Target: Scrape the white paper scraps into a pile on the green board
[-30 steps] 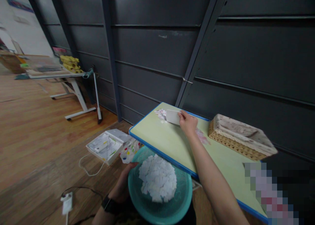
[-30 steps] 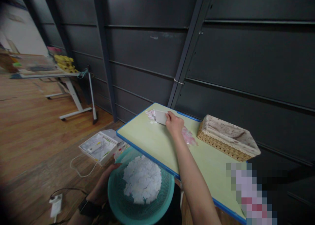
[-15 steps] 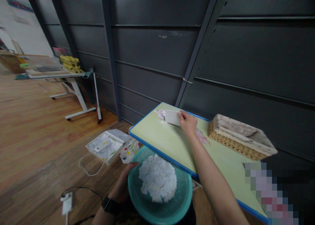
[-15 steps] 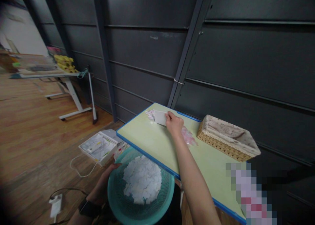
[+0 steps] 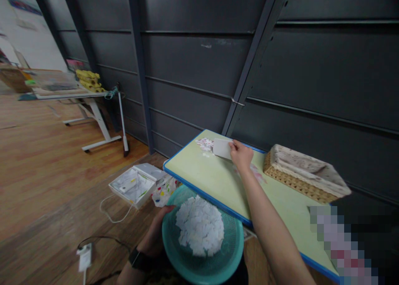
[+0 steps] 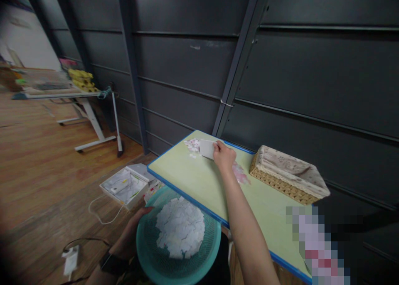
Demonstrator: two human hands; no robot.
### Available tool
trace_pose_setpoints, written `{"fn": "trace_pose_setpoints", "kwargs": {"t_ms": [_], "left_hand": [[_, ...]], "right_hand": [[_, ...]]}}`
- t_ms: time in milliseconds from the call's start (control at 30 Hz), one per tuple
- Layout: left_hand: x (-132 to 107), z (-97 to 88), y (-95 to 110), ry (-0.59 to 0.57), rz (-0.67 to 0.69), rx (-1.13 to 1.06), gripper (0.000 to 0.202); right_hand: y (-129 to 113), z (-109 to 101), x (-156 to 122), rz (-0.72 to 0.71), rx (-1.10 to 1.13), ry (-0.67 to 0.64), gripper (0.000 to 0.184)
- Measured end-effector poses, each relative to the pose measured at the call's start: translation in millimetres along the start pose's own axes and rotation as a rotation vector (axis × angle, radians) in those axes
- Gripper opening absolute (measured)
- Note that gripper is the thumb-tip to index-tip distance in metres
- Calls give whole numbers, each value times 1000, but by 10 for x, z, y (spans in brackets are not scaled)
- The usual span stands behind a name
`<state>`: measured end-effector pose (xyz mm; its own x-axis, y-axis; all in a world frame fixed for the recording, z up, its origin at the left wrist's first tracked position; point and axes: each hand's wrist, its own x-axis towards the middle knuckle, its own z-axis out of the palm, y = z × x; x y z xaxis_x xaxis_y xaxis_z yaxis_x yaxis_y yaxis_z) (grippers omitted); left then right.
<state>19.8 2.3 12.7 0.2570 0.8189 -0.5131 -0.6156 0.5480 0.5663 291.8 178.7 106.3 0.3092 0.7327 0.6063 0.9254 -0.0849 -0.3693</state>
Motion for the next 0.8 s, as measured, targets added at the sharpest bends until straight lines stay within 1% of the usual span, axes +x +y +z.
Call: {"fn": "trace_pose_setpoints", "kwargs": {"t_ms": [133,300,367,467,633,700,800], "left_hand": [[8,7,6,-1,19,-3,14],[-5,28,13,-9,20,-2,14],[-11,27,11,-15,21,-9,14],[-14,17,5,-29,24,2,13],[-26,21,10,-6,13,-3,14],[-24,31,17,-14,2,-13,14],[-9,37,23,-24,-9,-19,13]], "right_hand": [[-15,1,3,-2,54,-22,35],[20,12,28,17,114,23,39],[27,39,24,-5,149,35,39],[11,108,-14,-77,210,37,37],[-32,246,-108,-194,231,-8,32],[-25,282,-124,-209,225,-23,31],[16,303,-112,-187,216,-14,31]]}}
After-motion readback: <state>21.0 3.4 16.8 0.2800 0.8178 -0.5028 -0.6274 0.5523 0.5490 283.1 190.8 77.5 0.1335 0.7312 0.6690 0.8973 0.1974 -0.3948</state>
